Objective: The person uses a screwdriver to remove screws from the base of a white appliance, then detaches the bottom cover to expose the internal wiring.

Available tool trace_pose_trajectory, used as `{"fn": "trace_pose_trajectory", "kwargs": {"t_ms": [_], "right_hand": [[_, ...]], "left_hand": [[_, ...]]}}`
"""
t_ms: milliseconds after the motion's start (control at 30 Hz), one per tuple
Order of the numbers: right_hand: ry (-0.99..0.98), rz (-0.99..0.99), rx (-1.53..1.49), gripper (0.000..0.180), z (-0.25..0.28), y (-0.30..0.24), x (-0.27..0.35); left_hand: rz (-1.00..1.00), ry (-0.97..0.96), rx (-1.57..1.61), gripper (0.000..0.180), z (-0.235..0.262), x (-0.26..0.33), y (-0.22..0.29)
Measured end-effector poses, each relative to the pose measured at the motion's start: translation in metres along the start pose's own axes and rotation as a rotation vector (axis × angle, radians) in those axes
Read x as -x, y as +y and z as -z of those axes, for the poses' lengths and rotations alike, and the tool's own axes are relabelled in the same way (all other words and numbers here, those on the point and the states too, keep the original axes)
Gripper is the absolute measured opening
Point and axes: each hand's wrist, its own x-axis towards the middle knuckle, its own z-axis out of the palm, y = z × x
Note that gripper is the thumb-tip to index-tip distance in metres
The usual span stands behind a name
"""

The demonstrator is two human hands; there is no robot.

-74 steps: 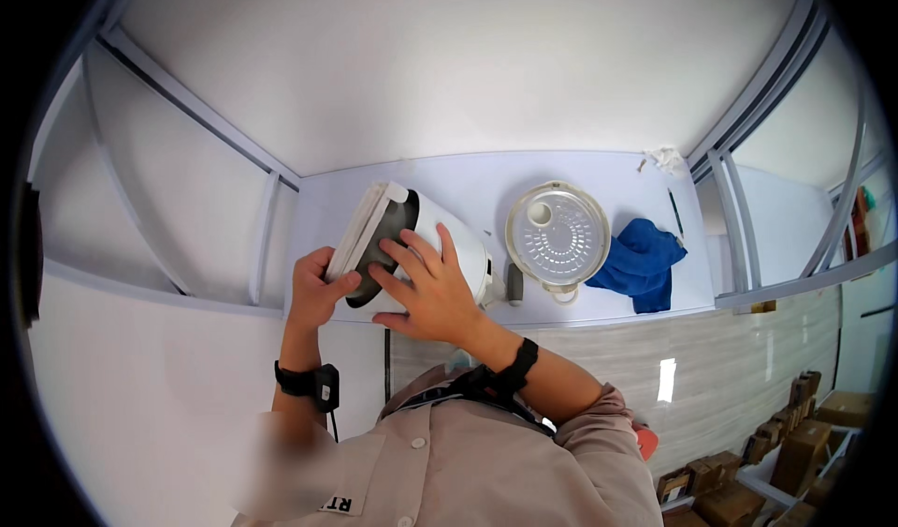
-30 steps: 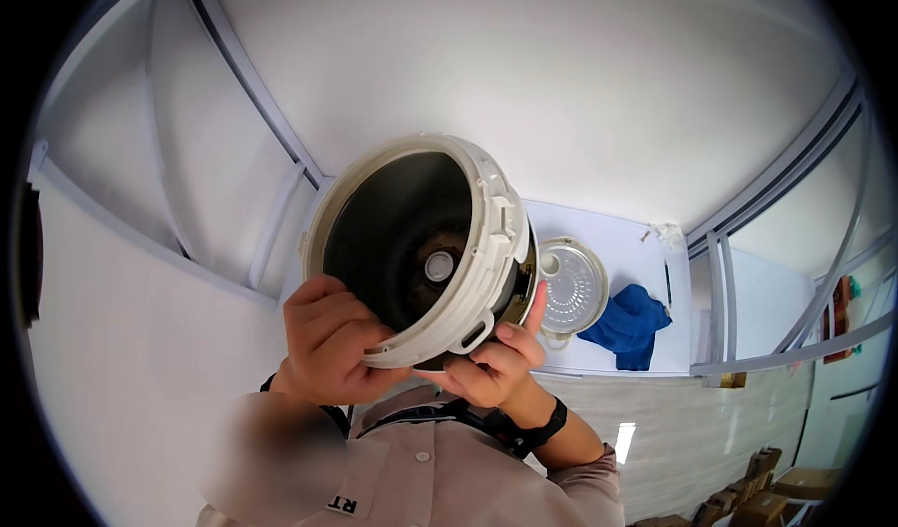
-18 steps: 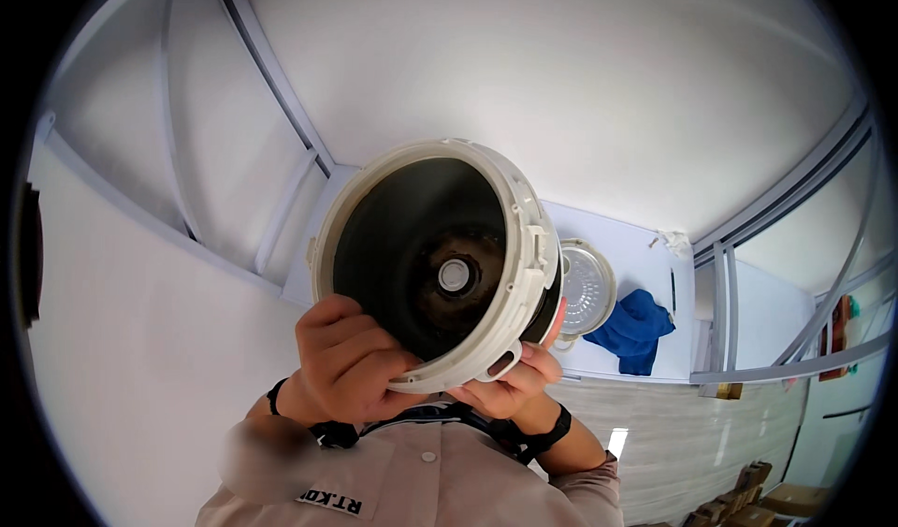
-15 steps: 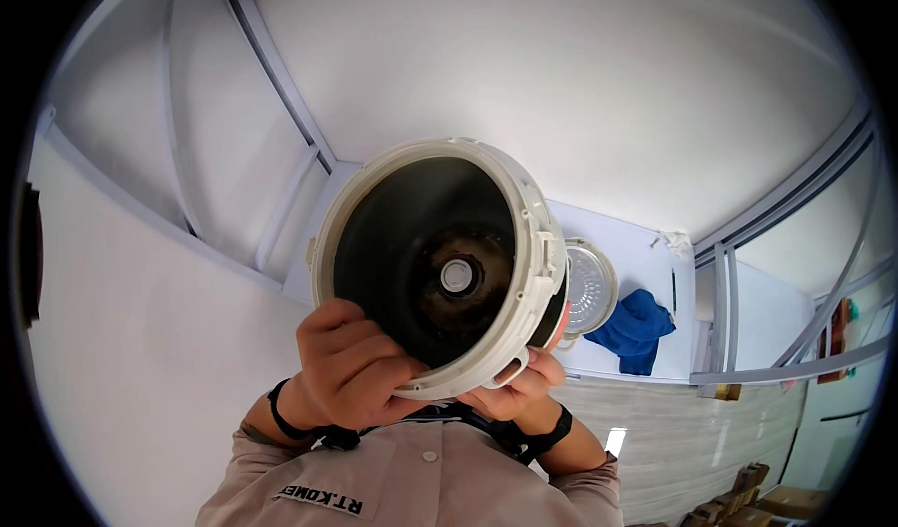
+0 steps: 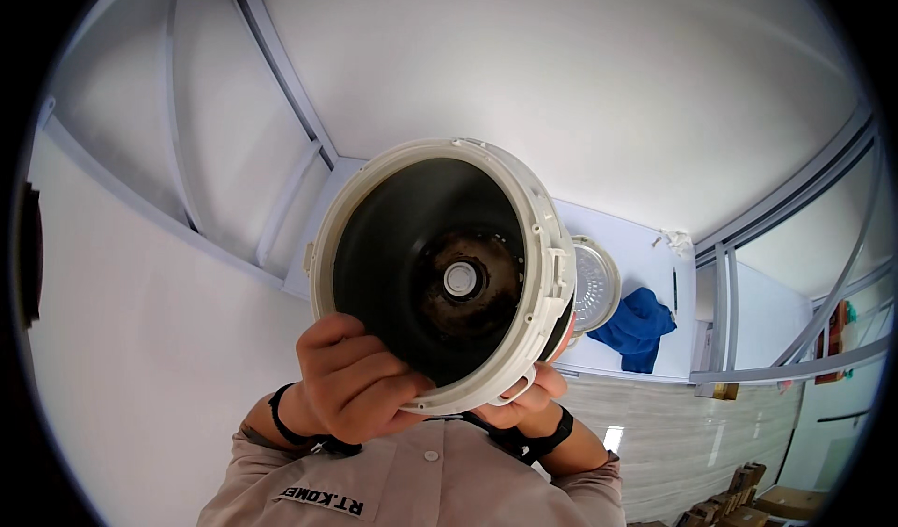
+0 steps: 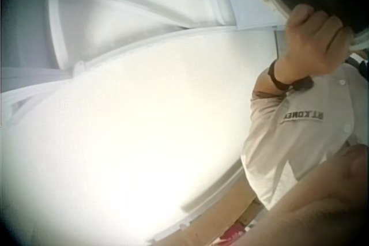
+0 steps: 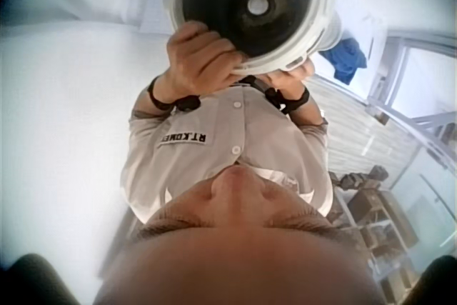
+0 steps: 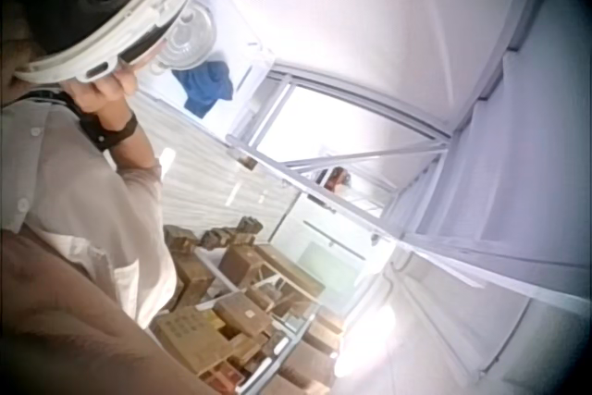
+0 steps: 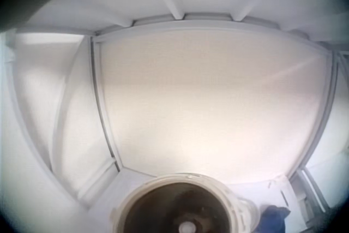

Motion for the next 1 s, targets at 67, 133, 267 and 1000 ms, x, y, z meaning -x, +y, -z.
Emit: {"fn": "trace_pose_trajectory", "kwargs": {"t_ms": [67,133,267,1000], "right_hand": [[-0.013,-0.015,-0.002,0.035,0.002,-0.002,-0.012],[-0.067,-0.007,-0.006,0.029,0.007,-0.003,-0.024],[0.024,-0.067,-0.086,0.019,-0.007,-0.009,-0.027],[0.039,0.065,-0.002,0.041,-0.019,-0.005,-0.026]], "left_hand": [[0.001,-0.011,-0.005,0.025,0.002,0.001,0.000],[0.020,-0.009,-0.005,0.027,0.002,0.002,0.000],[0.083,0.004,-0.002,0.024,-0.004,0.008,-0.004],[0.079,0.016,-0.084,0.029,-0.006,0.017,-0.006]]}}
